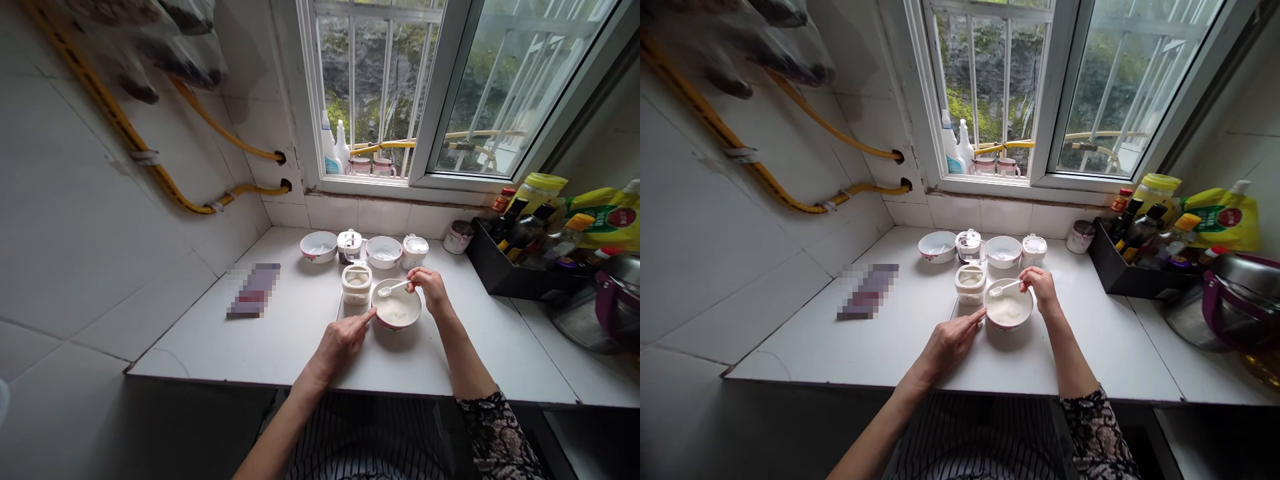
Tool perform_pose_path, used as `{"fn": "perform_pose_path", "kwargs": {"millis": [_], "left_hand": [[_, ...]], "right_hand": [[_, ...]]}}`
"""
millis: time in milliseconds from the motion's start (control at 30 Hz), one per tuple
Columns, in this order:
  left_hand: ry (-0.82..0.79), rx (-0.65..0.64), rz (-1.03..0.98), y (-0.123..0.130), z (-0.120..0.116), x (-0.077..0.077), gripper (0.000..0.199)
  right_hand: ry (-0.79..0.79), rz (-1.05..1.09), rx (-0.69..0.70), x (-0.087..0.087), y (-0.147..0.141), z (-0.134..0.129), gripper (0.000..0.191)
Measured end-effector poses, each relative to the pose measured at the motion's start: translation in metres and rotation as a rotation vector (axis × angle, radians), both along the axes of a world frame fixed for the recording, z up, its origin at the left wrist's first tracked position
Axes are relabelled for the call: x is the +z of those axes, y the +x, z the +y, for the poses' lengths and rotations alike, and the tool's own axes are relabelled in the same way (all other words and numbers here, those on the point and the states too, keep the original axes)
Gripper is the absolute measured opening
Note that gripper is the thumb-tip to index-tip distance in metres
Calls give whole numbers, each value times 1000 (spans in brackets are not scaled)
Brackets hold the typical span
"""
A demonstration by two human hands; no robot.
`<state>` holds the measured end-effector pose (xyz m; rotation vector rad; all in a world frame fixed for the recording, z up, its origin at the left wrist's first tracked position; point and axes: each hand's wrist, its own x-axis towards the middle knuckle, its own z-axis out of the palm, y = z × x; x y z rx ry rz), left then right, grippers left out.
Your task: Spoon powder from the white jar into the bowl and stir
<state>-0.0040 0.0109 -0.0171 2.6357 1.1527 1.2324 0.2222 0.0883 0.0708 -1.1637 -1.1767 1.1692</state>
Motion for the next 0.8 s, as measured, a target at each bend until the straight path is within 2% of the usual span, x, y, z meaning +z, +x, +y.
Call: {"fn": "perform_pose_path", "kwargs": {"millis": [133,233,333,433,500,567,667,800], "left_hand": [[9,5,7,0,0,-1,46],[18,4,8,0,0,0,47],[13,0,2,0,0,1,46],[11,-3,0,0,0,1,45],[11,1,6,0,0,1,45],[12,10,14,0,0,1,44],[21,13,14,0,0,1,45],[16,8,19,0,0,1,46]], "right_hand": [[35,55,-16,0,-8,0,8],[128,0,-30,1,-21,-4,11],[352,-149,-4,-1,-34,-10,12],[651,-463,36,-4,-40,-14,8],[827,-666,68,-7,-41,-16,12],[909,-737,69,-7,-40,-17,15],[788,-587,-8,-4,-36,-19,10],[424,-231,-93,-1,-23,-17,8]]}}
